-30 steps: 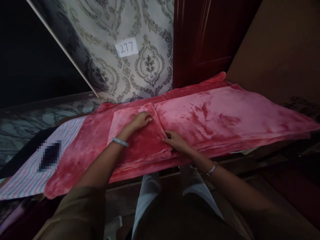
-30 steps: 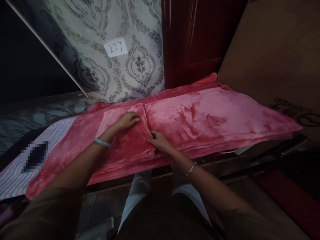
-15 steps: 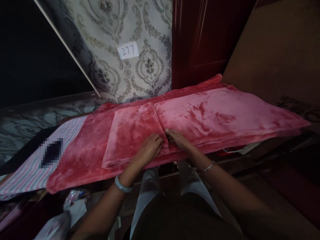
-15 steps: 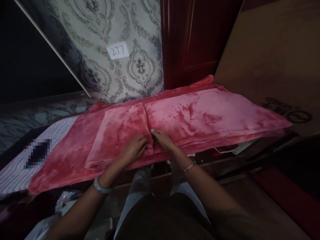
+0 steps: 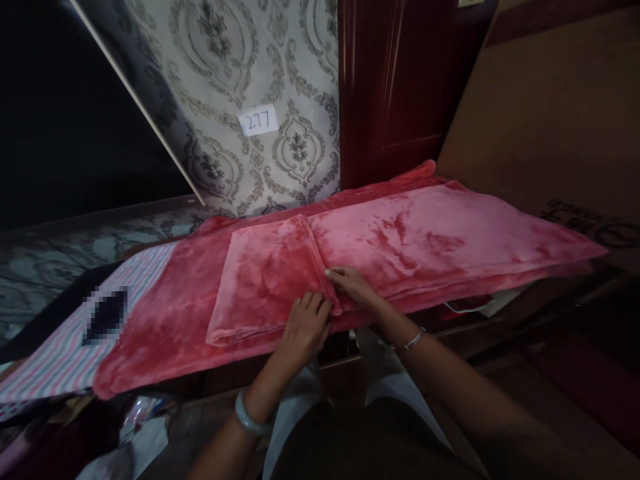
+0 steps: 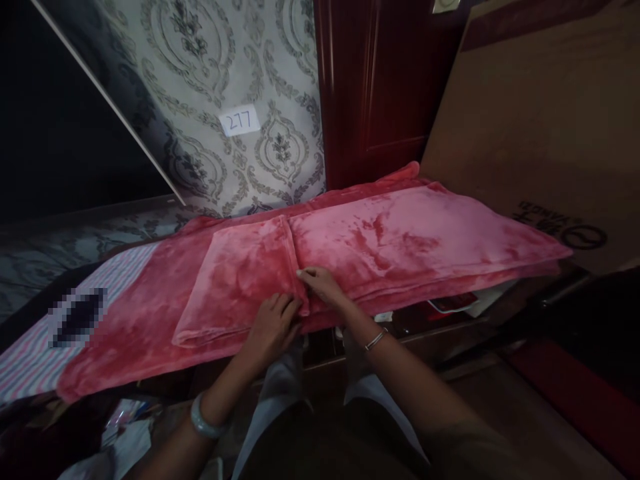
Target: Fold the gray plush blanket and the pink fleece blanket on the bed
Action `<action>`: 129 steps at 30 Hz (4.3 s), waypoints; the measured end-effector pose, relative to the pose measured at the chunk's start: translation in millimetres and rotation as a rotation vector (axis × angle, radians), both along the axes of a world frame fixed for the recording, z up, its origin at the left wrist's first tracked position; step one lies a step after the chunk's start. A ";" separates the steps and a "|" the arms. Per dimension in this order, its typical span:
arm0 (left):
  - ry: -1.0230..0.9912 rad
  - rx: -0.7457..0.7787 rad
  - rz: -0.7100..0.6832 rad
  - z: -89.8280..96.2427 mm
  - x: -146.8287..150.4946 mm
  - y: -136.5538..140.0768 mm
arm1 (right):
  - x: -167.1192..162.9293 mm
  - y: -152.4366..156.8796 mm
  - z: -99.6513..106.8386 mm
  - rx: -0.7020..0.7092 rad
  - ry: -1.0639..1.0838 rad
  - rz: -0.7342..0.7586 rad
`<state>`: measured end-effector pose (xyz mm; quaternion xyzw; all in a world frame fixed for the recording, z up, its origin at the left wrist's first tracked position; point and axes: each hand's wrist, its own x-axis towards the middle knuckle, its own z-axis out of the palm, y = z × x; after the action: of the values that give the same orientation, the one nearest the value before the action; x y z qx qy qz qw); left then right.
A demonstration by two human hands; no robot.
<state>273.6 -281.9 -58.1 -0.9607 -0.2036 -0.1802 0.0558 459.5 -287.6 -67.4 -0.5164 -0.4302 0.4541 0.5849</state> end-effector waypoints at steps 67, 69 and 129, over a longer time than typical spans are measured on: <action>-0.602 -0.276 0.704 -22.8 -150.9 23.4 | 6.8 -21.7 5.5 -0.139 -0.040 -0.040; -0.635 -0.328 0.771 -22.7 -151.0 30.6 | 5.9 -23.2 6.1 -0.142 -0.052 -0.038; 0.126 -0.344 0.524 67.6 158.2 294.6 | -19.0 -18.0 3.4 0.126 -0.932 0.290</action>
<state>431.9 12.7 9.5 -0.8802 -0.4677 -0.0626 -0.0504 440.5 -305.5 -64.0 -0.5629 -0.7402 0.2247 0.2911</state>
